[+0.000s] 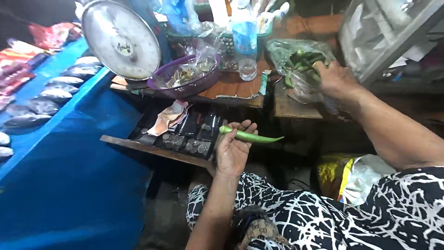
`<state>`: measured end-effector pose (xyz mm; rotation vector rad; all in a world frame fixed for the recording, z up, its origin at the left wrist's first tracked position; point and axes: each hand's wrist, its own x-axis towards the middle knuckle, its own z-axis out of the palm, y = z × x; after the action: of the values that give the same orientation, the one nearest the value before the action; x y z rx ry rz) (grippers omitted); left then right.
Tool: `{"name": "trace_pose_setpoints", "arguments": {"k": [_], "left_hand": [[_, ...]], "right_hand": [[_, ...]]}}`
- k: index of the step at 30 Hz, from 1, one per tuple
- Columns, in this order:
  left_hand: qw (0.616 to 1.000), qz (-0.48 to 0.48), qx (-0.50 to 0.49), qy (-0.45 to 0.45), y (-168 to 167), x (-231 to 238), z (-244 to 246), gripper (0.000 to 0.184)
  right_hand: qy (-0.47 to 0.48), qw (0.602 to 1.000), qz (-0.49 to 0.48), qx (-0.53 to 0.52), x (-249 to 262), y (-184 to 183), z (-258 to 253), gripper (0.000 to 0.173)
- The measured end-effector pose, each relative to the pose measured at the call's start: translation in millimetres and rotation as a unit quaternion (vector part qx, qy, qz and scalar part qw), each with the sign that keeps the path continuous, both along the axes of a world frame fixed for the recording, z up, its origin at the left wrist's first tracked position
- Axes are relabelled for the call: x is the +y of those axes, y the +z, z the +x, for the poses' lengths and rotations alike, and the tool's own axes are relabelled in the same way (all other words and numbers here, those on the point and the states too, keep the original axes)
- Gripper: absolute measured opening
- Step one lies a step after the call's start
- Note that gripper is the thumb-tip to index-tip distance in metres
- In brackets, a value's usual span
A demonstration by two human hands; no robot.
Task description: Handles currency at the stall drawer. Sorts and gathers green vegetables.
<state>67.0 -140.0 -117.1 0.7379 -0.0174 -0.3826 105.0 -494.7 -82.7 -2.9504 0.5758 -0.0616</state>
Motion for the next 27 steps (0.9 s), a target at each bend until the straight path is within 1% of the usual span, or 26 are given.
{"name": "trace_pose_setpoints", "arguments": {"k": [2, 3, 5, 7, 9, 11, 13, 15, 17, 21, 23, 25, 27], "left_hand": [[1.000, 0.006, 0.008, -0.001, -2.2, -1.3, -2.3, 0.031], [1.000, 0.010, 0.013, -0.002, -2.9, -1.8, -2.9, 0.031], [1.000, 0.016, 0.026, 0.001, -3.3, -2.8, -4.1, 0.031], [0.999, 0.021, 0.040, 0.006, -4.2, -3.5, -5.0, 0.030], [0.998, 0.029, 0.047, 0.005, -4.4, -3.4, -5.9, 0.029], [0.998, 0.039, 0.050, 0.006, -3.6, -3.0, -6.8, 0.030], [0.998, 0.049, 0.050, 0.008, -2.9, -2.3, -7.5, 0.029], [0.998, 0.053, 0.037, 0.001, -4.9, -0.6, -7.0, 0.028], [0.998, 0.055, 0.024, -0.003, -8.7, 0.2, -7.3, 0.028], [0.998, 0.045, 0.027, -0.024, -13.7, -1.4, -10.5, 0.024], [0.997, 0.059, 0.035, -0.022, -13.0, -4.2, -12.4, 0.023], [0.996, 0.080, 0.046, -0.011, -11.1, -7.5, -13.8, 0.022], [0.995, 0.087, 0.056, -0.006, -8.2, -11.2, -14.3, 0.023]], "right_hand": [[-0.001, 0.999, 0.020, -0.029, -2.4, -1.8, -3.8, 0.080], [0.011, 0.998, 0.020, -0.051, -3.8, -6.1, -6.7, 0.079], [0.056, 0.993, 0.014, -0.108, -7.8, -19.3, -11.5, 0.071], [0.098, 0.982, -0.007, -0.162, -11.1, -32.3, -12.7, 0.057], [0.113, 0.980, -0.001, -0.167, -13.9, -38.9, -12.1, 0.049], [0.092, 0.985, 0.054, -0.132, -15.6, -33.0, -10.3, 0.049], [0.077, 0.982, 0.105, -0.134, -18.9, -25.4, -8.3, 0.046], [0.074, 0.972, 0.112, -0.193, -21.4, -22.9, -7.7, 0.041], [0.049, 0.958, 0.117, -0.258, -20.3, -20.0, -7.5, 0.040], [-0.027, 0.933, 0.182, -0.308, -16.4, -12.1, -9.5, 0.041], [-0.046, 0.916, 0.204, -0.342, -17.1, -11.5, -7.5, 0.042], [-0.045, 0.899, 0.223, -0.375, -13.7, -9.9, -8.2, 0.042], [-0.013, 0.883, 0.234, -0.407, -0.2, -6.7, -16.4, 0.042]]}}
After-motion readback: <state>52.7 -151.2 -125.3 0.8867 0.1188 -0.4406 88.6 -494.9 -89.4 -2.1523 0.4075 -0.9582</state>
